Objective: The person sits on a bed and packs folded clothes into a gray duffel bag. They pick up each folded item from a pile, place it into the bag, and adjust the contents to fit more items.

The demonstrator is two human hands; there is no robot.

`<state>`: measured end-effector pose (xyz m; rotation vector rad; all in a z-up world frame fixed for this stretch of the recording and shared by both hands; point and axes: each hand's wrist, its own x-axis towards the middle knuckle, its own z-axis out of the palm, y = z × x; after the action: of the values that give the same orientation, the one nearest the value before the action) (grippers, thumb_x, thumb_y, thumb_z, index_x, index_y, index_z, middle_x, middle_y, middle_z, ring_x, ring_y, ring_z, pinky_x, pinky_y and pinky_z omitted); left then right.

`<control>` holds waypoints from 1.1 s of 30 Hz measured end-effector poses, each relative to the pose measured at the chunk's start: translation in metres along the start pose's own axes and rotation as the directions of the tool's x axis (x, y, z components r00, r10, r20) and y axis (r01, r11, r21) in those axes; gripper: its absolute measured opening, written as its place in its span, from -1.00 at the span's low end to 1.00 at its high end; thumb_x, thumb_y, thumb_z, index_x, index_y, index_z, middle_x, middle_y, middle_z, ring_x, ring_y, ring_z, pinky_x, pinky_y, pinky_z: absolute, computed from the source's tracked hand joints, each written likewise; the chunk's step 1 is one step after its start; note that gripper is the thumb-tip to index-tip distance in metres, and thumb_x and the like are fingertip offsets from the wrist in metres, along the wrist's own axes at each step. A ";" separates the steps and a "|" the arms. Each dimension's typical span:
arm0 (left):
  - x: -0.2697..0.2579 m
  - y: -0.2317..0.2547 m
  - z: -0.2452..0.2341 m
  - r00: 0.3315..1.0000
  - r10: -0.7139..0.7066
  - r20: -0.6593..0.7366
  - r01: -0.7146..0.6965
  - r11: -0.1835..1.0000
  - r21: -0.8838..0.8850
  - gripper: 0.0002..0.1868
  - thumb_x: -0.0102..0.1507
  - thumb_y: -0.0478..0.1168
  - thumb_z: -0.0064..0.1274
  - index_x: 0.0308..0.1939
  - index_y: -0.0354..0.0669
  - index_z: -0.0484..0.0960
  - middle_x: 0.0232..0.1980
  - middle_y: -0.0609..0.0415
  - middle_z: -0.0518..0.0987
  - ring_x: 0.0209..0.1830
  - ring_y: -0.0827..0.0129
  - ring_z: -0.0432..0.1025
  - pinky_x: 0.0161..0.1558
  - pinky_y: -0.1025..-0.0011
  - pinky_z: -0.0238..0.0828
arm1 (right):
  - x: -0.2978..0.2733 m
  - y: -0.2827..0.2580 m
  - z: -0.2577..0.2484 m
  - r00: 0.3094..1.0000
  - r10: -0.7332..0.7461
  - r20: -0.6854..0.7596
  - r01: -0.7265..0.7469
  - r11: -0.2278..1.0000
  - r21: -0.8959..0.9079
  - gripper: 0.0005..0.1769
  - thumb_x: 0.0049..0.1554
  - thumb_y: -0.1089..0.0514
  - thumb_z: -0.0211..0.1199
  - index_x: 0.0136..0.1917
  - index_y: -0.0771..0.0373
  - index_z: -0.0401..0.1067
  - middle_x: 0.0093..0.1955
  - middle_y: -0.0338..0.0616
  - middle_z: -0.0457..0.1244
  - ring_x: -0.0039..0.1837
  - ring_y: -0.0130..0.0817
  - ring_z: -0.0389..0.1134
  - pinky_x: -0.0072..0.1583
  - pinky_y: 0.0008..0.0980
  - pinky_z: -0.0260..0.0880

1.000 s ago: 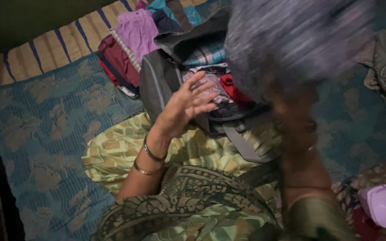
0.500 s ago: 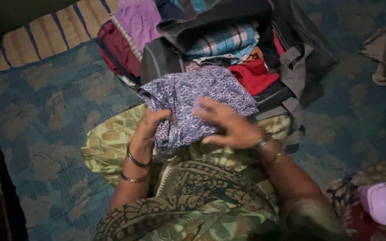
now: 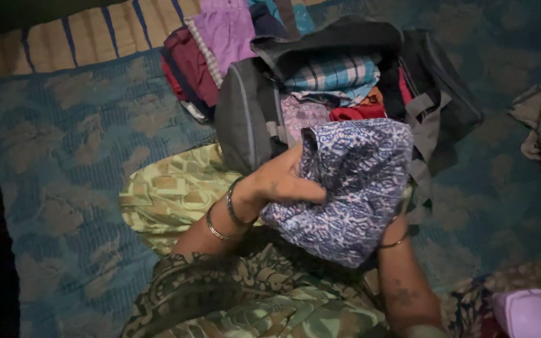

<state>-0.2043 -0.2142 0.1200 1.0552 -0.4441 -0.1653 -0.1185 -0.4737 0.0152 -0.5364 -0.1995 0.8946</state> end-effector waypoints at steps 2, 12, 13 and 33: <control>-0.004 -0.001 -0.015 0.996 -0.011 -0.084 0.020 0.994 0.104 -0.09 0.07 -0.40 0.20 0.49 -0.30 0.17 0.30 0.06 0.44 0.26 0.41 0.36 0.30 0.37 0.34 | 0.002 0.019 0.004 0.996 -0.018 0.090 0.000 0.980 0.197 -0.34 0.32 -0.08 0.02 0.54 0.36 0.18 0.49 0.07 0.21 0.48 -0.06 0.23 0.48 -0.07 0.15; -0.098 0.013 -0.106 0.811 -0.214 -0.545 0.216 0.975 -0.061 -0.27 0.02 -0.37 0.03 0.33 -0.39 0.48 -0.04 0.06 0.57 -0.10 0.39 0.45 -0.02 0.40 0.44 | 0.038 -0.046 -0.015 0.947 0.318 -0.048 -0.321 0.941 -0.106 -0.44 0.44 -0.05 -0.12 0.52 0.37 0.21 0.45 0.08 0.24 0.41 -0.08 0.30 0.41 -0.04 0.28; -0.102 0.015 -0.098 0.792 -0.244 -0.559 0.208 0.970 -0.128 -0.30 0.01 -0.36 0.03 0.30 -0.38 0.48 -0.02 0.03 0.60 -0.08 0.34 0.51 0.01 0.36 0.48 | 0.043 -0.052 -0.009 0.931 0.361 -0.060 -0.365 0.914 -0.176 -0.42 0.42 -0.08 -0.11 0.50 0.36 0.23 0.42 0.07 0.25 0.38 -0.11 0.32 0.37 -0.07 0.32; -0.022 -0.045 0.002 0.762 0.557 -0.330 0.106 0.396 0.912 -0.53 0.57 -0.08 -0.31 0.19 -0.45 0.54 0.06 -0.33 0.58 0.07 -0.11 0.45 0.15 0.10 0.37 | 0.039 0.033 0.158 0.964 -0.249 0.095 0.149 0.209 -0.967 -0.46 0.42 -0.06 -0.11 0.40 0.41 0.30 0.31 0.15 0.33 0.35 0.00 0.37 0.35 -0.15 0.28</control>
<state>-0.2216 -0.2301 0.0750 2.0273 -0.0364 0.8079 -0.1775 -0.3693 0.1299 -1.7244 -0.7842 0.3556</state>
